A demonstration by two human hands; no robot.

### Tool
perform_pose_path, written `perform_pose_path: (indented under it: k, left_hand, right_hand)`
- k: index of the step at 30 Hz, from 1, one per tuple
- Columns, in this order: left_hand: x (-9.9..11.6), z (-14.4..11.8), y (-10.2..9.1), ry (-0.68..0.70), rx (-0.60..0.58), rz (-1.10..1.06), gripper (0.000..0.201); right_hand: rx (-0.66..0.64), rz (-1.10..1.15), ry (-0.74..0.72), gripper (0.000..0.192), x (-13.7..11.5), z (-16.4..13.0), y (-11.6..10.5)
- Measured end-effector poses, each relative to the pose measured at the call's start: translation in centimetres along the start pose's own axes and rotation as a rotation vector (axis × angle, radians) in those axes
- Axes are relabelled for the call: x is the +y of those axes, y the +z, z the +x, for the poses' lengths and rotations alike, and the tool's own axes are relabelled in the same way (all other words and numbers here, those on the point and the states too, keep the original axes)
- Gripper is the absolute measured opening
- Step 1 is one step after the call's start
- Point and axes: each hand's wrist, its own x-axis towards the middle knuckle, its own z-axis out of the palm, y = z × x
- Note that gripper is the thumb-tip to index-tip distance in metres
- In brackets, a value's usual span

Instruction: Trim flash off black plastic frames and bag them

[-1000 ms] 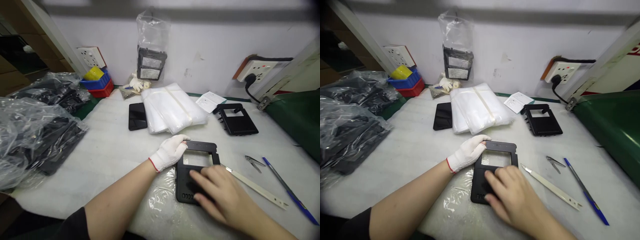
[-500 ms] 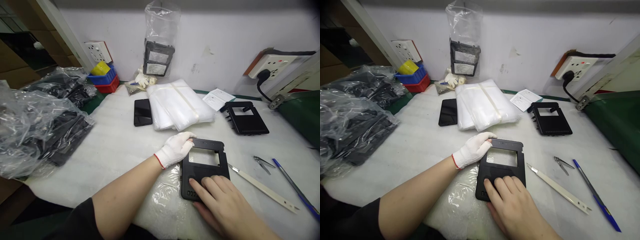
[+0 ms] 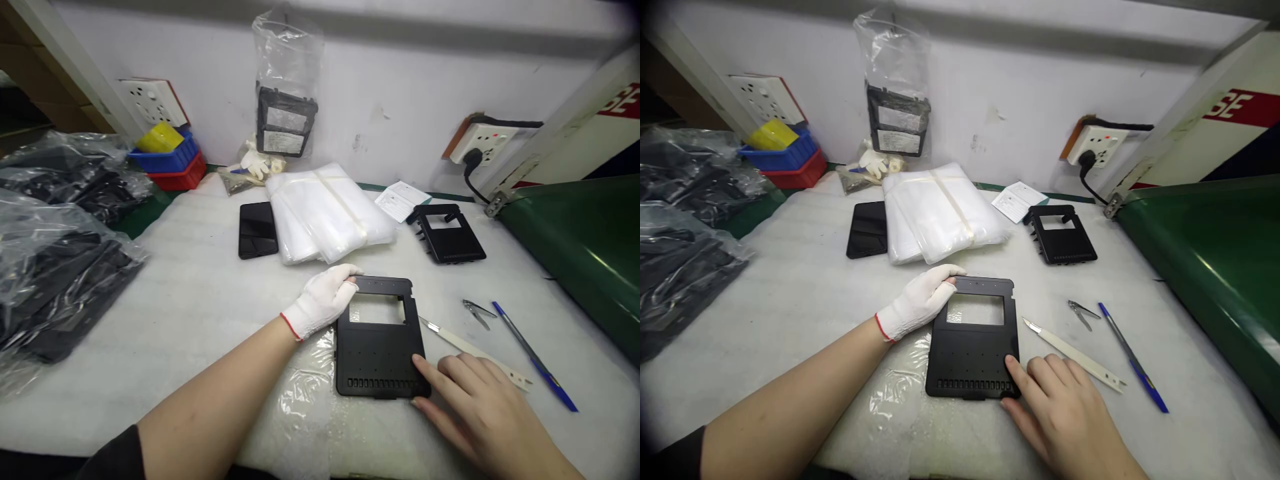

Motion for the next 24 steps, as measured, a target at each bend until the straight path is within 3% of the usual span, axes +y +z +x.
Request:
perform_pose_path:
  k: [8, 14, 16, 19, 24]
  left_hand:
    - [0.1, 0.1, 0.0, -0.012, 0.004, -0.014, 0.030]
    - [-0.1, -0.5, 0.1, 0.010, 0.069, 0.028, 0.029]
    - [-0.1, -0.7, 0.1, 0.016, 0.156, 0.067, 0.029]
    - [0.0, -0.7, -0.3, 0.018, 0.313, 0.128, 0.023]
    - [0.2, -1.1, -2.0, -0.032, 0.472, 0.200, 0.020]
  right_hand:
    - [-0.007, 0.030, 0.017, 0.025, -0.4, -0.5, 0.4]
    - [0.055, 0.116, -0.011, 0.024, -0.3, 0.7, -0.9]
    - [0.107, 0.171, -0.052, 0.016, 0.0, 2.9, -1.2]
    - [0.164, 0.279, -0.025, 0.019, 0.9, 8.7, -0.9]
    - [0.085, 0.316, 0.334, 0.038, 1.5, 20.2, 2.0]
